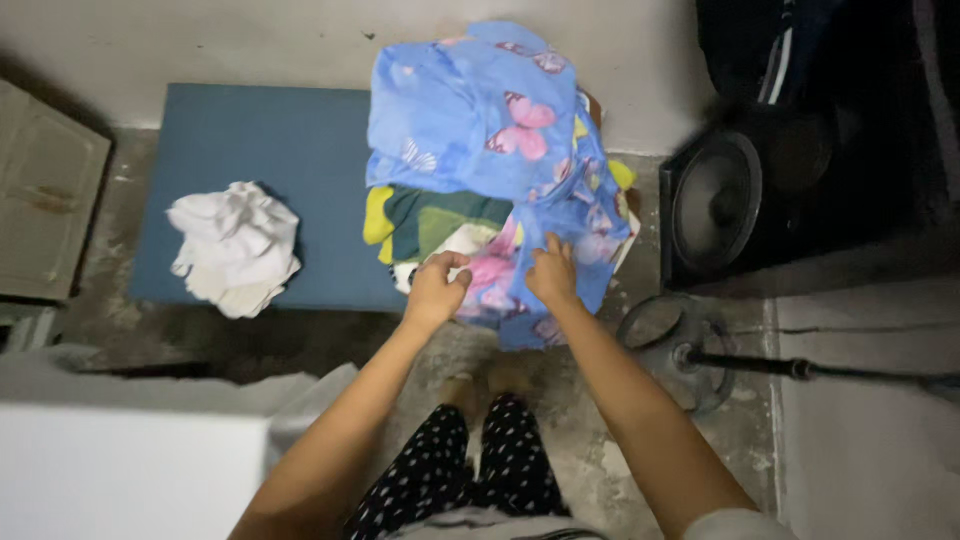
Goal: The person folds a light-colored towel and places it into a black storage bin. Then the person unfolds and refolds a blue butterfly-patterned sheet on a white table, smoothing and aligning the edges before folding it into a compact rectangle.
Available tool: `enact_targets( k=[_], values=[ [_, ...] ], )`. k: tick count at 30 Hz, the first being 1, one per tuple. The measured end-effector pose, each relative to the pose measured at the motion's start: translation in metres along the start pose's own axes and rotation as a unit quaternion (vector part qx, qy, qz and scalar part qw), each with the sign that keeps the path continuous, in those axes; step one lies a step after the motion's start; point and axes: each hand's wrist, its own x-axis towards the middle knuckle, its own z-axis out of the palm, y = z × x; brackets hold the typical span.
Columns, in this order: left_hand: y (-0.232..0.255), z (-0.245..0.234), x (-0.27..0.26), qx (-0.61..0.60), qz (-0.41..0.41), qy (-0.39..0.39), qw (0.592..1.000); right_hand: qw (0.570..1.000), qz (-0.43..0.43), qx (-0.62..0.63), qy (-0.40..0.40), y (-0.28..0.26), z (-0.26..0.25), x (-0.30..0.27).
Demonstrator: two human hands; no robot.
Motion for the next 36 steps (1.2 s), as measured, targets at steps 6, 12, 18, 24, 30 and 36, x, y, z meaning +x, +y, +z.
enact_targets(
  k=[6,12,18,24,30,36],
  values=[
    [-0.042,0.045,0.060,-0.004,-0.084,-0.034,0.996,0.990,0.012,-0.083,-0.116,0.046,0.045,0.098],
    [-0.036,0.067,0.071,0.027,-0.125,-0.032,0.991,0.986,-0.065,-0.070,-0.139,0.061,0.063,0.128],
    [0.043,0.061,0.088,0.315,0.167,0.080,0.931,0.873,-0.292,0.382,-0.083,-0.009,-0.046,0.057],
    [0.105,0.034,0.089,0.152,-0.001,-0.008,0.988,0.951,-0.075,0.295,0.059,-0.025,-0.138,0.036],
    [0.163,-0.030,0.026,-0.153,-0.133,0.006,0.979,0.941,-0.152,0.278,0.121,-0.020,-0.156,0.023],
    [0.222,-0.047,-0.089,-0.369,-0.279,-0.131,0.877,0.856,-0.192,0.474,0.073,-0.066,-0.153,-0.012]
  ],
)
